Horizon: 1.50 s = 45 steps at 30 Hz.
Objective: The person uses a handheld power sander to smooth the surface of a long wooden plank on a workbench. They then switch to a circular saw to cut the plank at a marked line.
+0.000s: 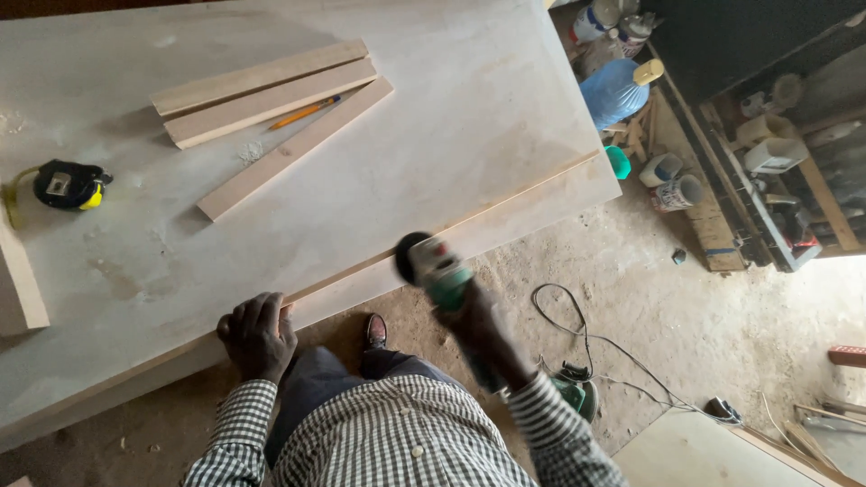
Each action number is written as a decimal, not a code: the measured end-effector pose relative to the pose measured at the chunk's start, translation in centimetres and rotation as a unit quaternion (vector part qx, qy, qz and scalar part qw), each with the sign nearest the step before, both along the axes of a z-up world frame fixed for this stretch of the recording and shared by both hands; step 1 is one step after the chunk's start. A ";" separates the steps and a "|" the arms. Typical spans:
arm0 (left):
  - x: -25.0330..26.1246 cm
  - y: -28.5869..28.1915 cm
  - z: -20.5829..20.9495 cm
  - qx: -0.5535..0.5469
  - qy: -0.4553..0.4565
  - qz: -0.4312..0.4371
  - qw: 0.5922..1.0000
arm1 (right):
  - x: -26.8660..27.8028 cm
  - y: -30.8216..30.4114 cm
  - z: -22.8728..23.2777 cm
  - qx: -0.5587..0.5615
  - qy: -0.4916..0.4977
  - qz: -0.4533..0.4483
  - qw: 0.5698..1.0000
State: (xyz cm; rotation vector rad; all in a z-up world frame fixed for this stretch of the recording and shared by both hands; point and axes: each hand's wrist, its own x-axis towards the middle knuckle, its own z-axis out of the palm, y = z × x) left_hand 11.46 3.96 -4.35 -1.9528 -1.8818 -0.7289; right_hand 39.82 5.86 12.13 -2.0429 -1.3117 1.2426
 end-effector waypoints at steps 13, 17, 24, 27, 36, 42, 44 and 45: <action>-0.7 -0.3 0.4 -0.006 -0.026 -0.017 0.999 | -1.5 0.5 0.5 -0.042 -0.049 -0.021 0.998; -0.1 0.3 0.6 -0.008 -0.016 -0.019 1.000 | 0.2 2.4 -0.2 -0.126 -0.191 0.055 0.972; 0.3 0.3 2.6 -0.048 -0.056 -0.022 0.997 | 5.3 3.7 -3.6 0.001 -0.128 0.012 0.992; 0.5 0.2 2.7 -0.021 -0.046 -0.026 0.998 | 13.3 4.7 -8.3 0.052 -0.088 -0.027 0.994; 4.4 1.4 4.4 -0.087 -0.017 -0.007 0.996 | 18.9 9.4 -0.4 0.010 -0.113 -0.074 0.991; 16.6 6.0 2.3 -0.100 -0.091 -0.028 0.990 | 19.5 7.8 -7.0 0.006 -0.117 0.037 0.992; 17.0 6.1 1.3 -0.105 -0.081 -0.023 0.991 | 15.8 7.2 -4.1 -0.018 -0.189 0.108 0.976; 17.0 6.0 0.8 -0.103 -0.071 -0.009 0.992 | 13.7 7.0 -2.7 -0.034 -0.257 0.187 0.948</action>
